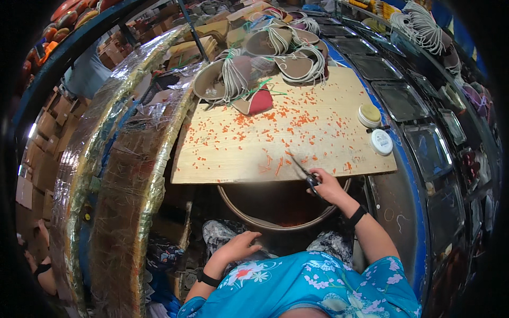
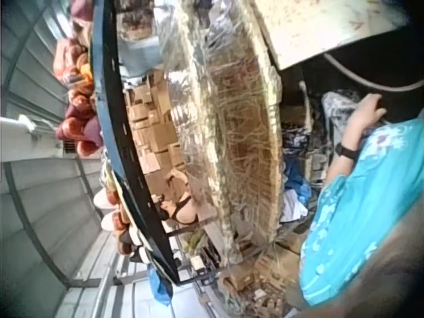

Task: Trim excess material and clean finished shoes using scissors at a factory workstation.

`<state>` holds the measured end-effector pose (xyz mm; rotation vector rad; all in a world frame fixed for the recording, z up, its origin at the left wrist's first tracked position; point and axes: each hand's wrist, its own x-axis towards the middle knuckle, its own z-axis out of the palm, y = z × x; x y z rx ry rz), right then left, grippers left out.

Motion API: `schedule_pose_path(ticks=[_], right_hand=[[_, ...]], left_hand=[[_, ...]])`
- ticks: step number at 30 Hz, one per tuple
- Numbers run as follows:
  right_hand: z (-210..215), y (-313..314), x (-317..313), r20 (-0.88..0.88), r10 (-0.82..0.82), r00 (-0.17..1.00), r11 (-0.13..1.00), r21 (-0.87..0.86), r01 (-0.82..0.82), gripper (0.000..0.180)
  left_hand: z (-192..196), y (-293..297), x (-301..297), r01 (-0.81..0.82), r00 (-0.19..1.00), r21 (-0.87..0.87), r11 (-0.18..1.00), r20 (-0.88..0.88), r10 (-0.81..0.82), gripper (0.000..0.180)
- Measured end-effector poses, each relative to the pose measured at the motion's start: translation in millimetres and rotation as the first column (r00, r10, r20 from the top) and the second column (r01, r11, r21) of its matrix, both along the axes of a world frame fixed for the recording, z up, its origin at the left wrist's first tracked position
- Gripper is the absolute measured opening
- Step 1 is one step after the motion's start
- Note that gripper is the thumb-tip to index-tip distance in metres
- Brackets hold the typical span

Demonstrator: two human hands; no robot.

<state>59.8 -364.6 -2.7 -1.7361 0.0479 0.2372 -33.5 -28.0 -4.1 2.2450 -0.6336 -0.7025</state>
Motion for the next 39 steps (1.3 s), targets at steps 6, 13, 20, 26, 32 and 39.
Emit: schedule_pose_path(ticks=[6, 13, 20, 26, 32, 39], right_hand=[[98.5, 95.8, 51.6, -0.063, 0.289, 0.955, 0.93, 0.257, -0.264, 0.037], [92.2, 140.4, 79.1, -0.093, 0.17, 0.981, 0.985, -0.025, -0.173, 0.037], [51.0, 147.8, -27.9, 0.097, 0.497, 0.862, 0.704, -0.626, -0.335, 0.055], [32.0, 125.8, -36.1, 0.019, 0.491, 0.871, 0.571, -0.762, -0.306, 0.063], [18.8, 102.3, -50.5, -0.02, 0.473, 0.881, 0.537, -0.786, -0.306, 0.066], [6.2, 93.0, -63.5, -0.091, 0.317, 0.944, 0.538, -0.802, -0.258, 0.062]], left_hand=[[16.3, -3.9, -8.3, -0.064, 0.997, -0.01, 0.998, 0.038, 0.065, 0.044], [-9.0, 24.6, -33.2, -0.185, 0.975, -0.011, 0.983, 0.122, 0.185, 0.045], [-32.3, 68.0, -87.3, -0.391, 0.92, 0.165, 0.905, 0.037, 0.391, 0.047], [-48.8, 68.4, -101.5, -0.622, 0.778, 0.292, 0.726, 0.131, 0.614, 0.048], [-87.0, 61.4, -97.7, -0.658, 0.752, 0.379, 0.651, 0.283, 0.596, 0.053], [-96.9, 72.5, -100.3, -0.707, 0.693, 0.197, 0.679, 0.388, 0.608, 0.044]])
